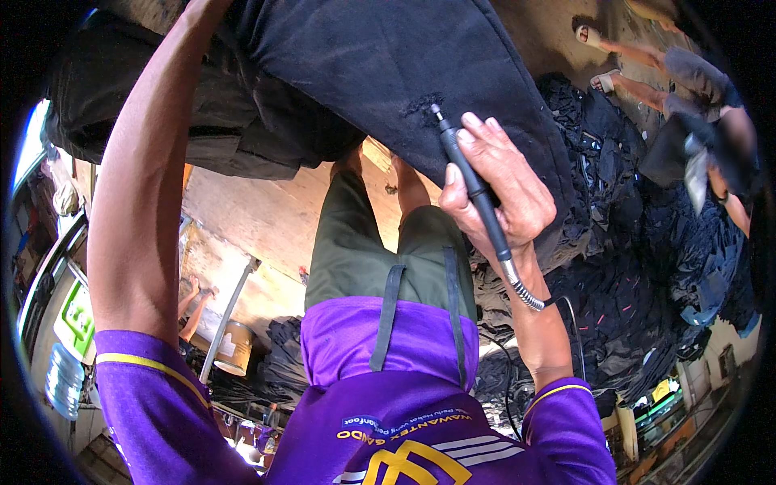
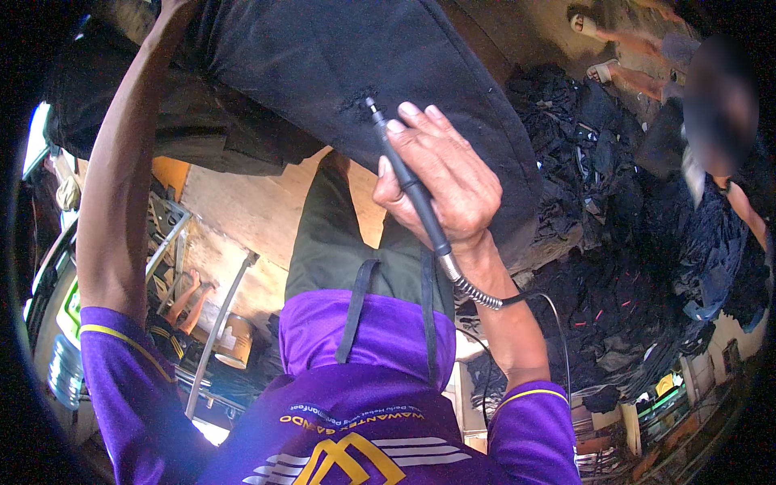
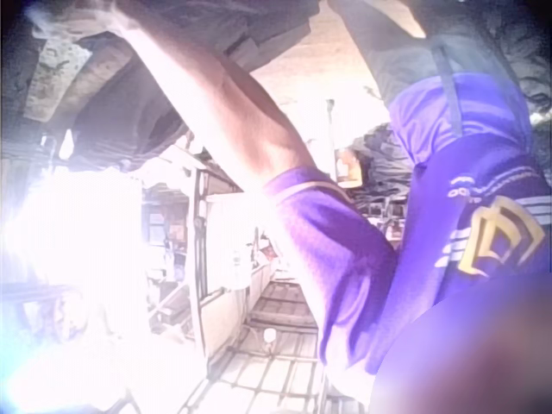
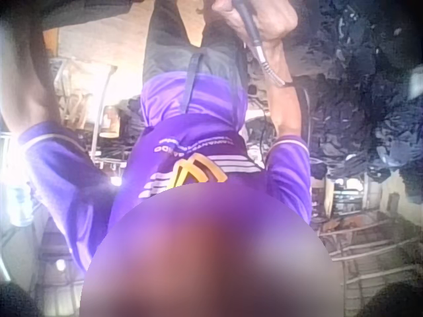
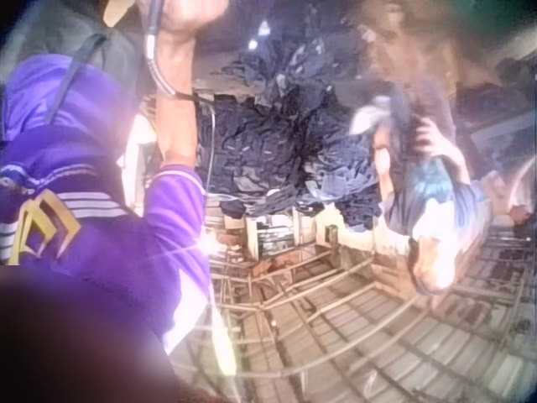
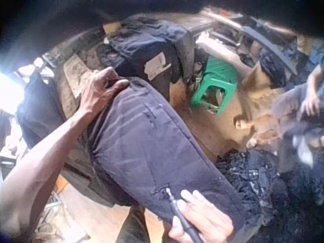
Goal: The person uses a rotary grinding tool to distress a pair of black jeans, creating worn areas on the fabric. They repeatedly reposition the jeans on a wooden workbench and apply the tool to different sections of the legs.
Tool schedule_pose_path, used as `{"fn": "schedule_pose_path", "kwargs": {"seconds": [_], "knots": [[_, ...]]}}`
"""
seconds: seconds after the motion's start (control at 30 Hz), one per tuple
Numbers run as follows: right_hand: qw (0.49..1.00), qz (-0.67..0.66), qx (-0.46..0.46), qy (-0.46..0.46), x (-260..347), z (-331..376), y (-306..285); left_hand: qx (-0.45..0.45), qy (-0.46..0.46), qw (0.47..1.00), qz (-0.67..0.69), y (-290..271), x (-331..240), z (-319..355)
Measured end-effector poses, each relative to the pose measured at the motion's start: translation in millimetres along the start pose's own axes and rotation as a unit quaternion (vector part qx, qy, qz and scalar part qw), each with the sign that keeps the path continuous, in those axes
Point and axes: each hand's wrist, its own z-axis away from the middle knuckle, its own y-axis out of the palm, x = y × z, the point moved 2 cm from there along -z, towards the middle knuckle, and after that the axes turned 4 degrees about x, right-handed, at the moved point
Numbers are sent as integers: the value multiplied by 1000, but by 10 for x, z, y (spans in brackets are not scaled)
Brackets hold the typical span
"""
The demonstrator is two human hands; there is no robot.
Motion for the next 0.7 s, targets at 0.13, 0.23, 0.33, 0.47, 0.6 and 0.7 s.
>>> {"fn": "schedule_pose_path", "kwargs": {"seconds": [0.13,0.23,0.33,0.47,0.6,0.7], "knots": [[1000,-5,1,-3,11,19,-3,5,-6,1000,5,8,2,-5],[1000,-5,12,3,15,31,-7,2,-1,1000,9,6,13,-14],[999,-22,20,-18,33,37,3,3,1,1000,-16,4,21,-17],[1000,0,-7,1,15,35,1,-4,-1,1000,-18,5,14,-8],[1000,-6,8,2,21,52,-9,-1,4,1000,0,4,1,-11],[1000,-25,14,-11,18,63,-12,12,-19,1000,21,18,7,-20]]}}
